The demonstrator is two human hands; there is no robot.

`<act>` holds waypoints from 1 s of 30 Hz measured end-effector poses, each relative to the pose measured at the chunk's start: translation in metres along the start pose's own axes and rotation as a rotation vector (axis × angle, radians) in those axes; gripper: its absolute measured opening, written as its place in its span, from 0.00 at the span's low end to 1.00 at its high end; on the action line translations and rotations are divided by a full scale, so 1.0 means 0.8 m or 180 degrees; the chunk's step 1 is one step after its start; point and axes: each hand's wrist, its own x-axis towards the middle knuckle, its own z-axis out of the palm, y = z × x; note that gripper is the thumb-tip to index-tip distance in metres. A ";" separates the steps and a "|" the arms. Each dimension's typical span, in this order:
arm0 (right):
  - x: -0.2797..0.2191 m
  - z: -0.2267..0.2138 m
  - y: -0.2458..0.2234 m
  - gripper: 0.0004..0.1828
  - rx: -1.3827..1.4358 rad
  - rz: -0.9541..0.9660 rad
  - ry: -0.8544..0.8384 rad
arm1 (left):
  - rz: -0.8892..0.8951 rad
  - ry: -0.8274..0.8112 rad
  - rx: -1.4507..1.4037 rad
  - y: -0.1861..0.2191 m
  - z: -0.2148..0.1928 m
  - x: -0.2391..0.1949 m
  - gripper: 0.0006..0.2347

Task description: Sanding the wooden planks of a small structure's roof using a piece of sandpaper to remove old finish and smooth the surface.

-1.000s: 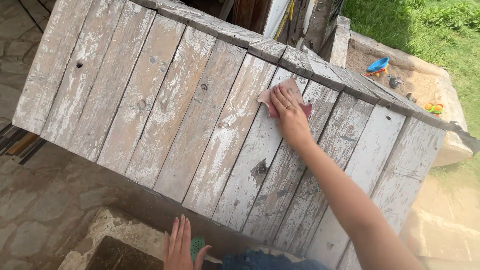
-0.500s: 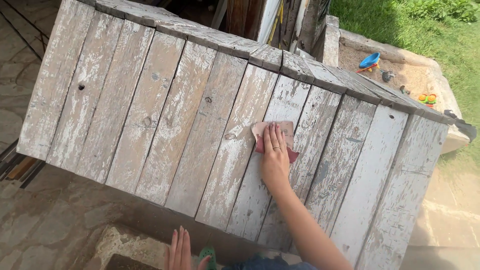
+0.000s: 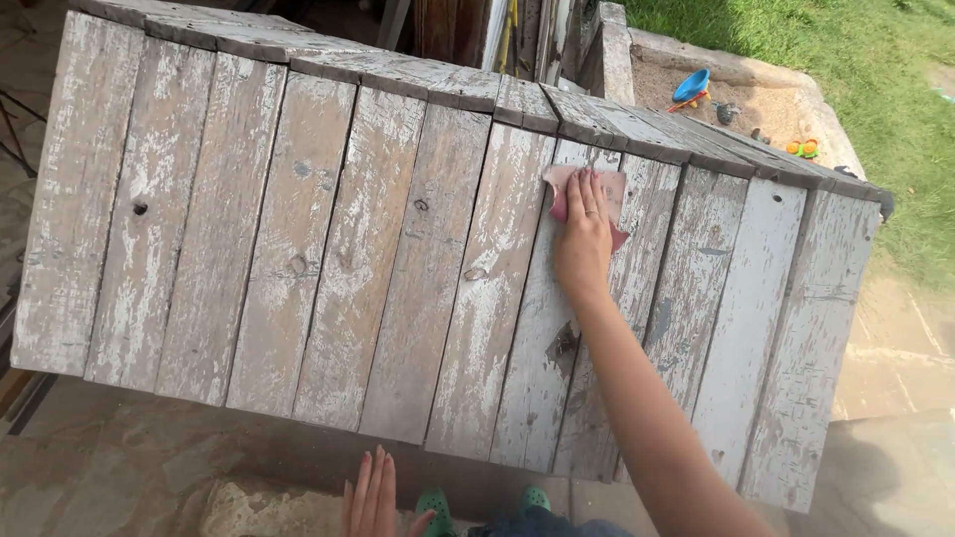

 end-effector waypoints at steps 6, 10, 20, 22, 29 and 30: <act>-0.096 -0.028 -0.063 0.40 0.0041 0.0294 -0.0286 | 0.0218 -0.0159 0.0036 -0.025 -0.008 0.027 0.48; -0.043 -0.013 -0.024 0.34 -0.0056 0.0286 -0.0220 | 0.0242 -0.0467 -0.0148 -0.023 -0.037 0.028 0.45; -0.057 -0.013 -0.041 0.31 0.0130 -0.0049 -0.0227 | 0.0428 -0.0290 -0.0178 -0.028 -0.001 0.032 0.47; -0.017 -0.011 -0.018 0.34 0.0040 -0.0064 -0.0336 | 0.0407 -0.0432 -0.0230 -0.022 -0.020 0.037 0.46; -0.070 -0.026 -0.050 0.30 0.0167 -0.0133 -0.0261 | 0.0367 -0.0326 -0.0379 -0.017 -0.020 0.055 0.44; -0.095 -0.027 -0.058 0.27 0.0136 -0.0190 -0.0282 | 0.0429 -0.0115 -0.0279 -0.019 -0.009 0.048 0.46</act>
